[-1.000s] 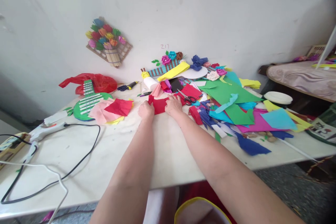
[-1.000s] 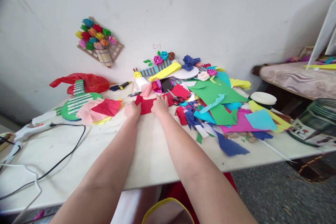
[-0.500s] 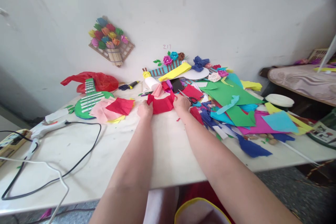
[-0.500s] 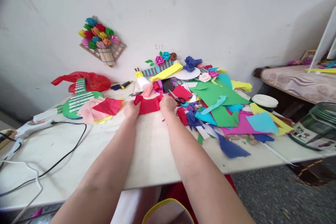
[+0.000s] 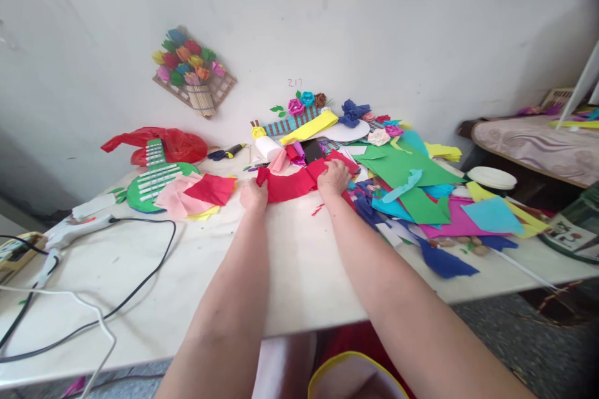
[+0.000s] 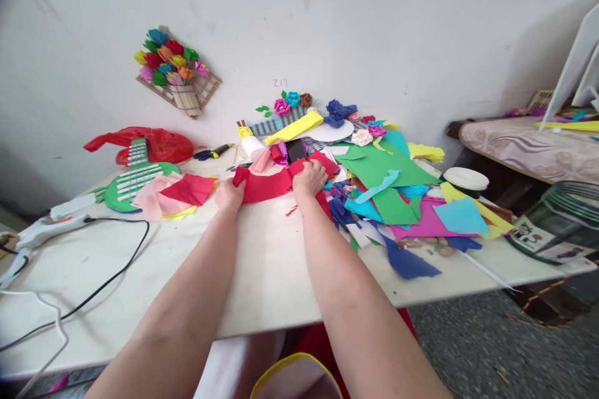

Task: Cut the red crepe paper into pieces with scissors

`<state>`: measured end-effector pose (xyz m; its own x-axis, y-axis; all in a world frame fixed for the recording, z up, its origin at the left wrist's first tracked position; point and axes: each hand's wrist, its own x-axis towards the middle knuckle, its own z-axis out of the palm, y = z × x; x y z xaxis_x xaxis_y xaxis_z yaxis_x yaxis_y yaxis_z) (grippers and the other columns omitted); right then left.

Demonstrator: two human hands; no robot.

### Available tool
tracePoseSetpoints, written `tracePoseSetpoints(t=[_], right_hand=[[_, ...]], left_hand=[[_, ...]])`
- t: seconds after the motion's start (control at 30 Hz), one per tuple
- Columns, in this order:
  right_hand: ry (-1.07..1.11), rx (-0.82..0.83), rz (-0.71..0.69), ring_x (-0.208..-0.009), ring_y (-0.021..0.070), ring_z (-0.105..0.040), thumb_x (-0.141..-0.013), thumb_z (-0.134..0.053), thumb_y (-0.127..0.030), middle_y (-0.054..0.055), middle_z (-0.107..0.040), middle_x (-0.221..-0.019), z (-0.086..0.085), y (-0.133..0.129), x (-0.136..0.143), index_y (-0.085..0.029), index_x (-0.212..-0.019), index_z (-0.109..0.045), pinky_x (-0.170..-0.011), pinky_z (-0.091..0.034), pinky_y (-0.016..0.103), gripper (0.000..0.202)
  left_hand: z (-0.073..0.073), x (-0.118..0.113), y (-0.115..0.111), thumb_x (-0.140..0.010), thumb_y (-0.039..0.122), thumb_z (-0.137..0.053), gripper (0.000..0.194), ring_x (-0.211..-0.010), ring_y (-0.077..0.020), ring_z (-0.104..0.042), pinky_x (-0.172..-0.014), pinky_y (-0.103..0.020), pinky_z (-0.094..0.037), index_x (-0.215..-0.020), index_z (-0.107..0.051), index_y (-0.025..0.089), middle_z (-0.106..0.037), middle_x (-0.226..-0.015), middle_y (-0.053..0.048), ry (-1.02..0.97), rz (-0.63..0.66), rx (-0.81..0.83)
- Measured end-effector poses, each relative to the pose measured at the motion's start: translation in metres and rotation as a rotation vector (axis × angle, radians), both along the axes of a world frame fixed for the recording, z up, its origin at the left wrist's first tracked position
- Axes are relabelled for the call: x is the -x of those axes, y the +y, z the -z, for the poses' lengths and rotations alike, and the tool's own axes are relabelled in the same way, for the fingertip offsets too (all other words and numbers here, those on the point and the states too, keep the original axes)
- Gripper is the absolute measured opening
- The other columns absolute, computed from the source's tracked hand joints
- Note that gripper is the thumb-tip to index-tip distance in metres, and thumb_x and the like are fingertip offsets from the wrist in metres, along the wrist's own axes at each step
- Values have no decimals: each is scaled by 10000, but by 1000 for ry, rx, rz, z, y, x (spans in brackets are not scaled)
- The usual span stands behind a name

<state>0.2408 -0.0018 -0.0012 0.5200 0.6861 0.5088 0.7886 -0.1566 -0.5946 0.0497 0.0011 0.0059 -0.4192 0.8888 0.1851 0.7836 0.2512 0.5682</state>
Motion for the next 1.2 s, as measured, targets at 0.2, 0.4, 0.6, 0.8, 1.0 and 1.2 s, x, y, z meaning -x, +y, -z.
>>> tracePoseSetpoints(t=[0.2, 0.4, 0.6, 0.8, 1.0, 1.2], right_hand=[[-48, 223, 34, -1054, 277, -498, -785, -463, -151, 140, -582, -1109, -6, -5, -19, -153, -1103, -632, -899, -337, 396, 360], [-184, 396, 7, -1077, 278, -509, -774, -507, -223, 149, -570, -1139, -8, -5, -23, -138, -1077, -648, -927, -334, 400, 345], [-182, 445, 17, -1095, 282, -505, -768, -532, -258, 169, -537, -1196, -13, -5, -24, -124, -1110, -632, -929, -344, 406, 380], [-189, 500, 26, -1113, 294, -514, -811, -506, -245, 181, -589, -1148, -15, -2, -30, -106, -1126, -620, -906, -381, 396, 363], [-178, 587, -23, -1113, 287, -539, -799, -515, -179, 183, -612, -1131, -26, -7, -28, -103, -1138, -610, -861, -436, 368, 361], [-177, 569, -34, -1087, 274, -560, -824, -472, -132, 182, -604, -1148, -32, -9, -26, -128, -1143, -603, -824, -461, 361, 345]], left_hand=[[-2, 2, 0, -805, 428, -487, 337, -996, -284, -601, -785, -366, -460, -1031, -624, 219, -656, -1040, -131, -9, -29, -6], [0, 3, 1, -800, 444, -492, 336, -1004, -288, -597, -793, -368, -459, -1012, -629, 221, -659, -1034, -131, -20, -40, -28], [2, 4, 2, -797, 449, -496, 346, -1006, -287, -595, -796, -367, -461, -1014, -635, 218, -656, -1039, -134, -32, -36, -41], [2, 4, 3, -790, 445, -506, 351, -1004, -282, -597, -799, -364, -461, -1018, -640, 215, -658, -1035, -134, -37, -35, -46], [2, 6, 4, -785, 450, -511, 368, -988, -280, -606, -789, -343, -462, -1018, -646, 199, -666, -1015, -131, -70, -32, -42], [3, 8, 5, -789, 423, -517, 339, -936, -255, -625, -770, -314, -461, -996, -657, 194, -678, -974, -114, -105, -9, -67]])
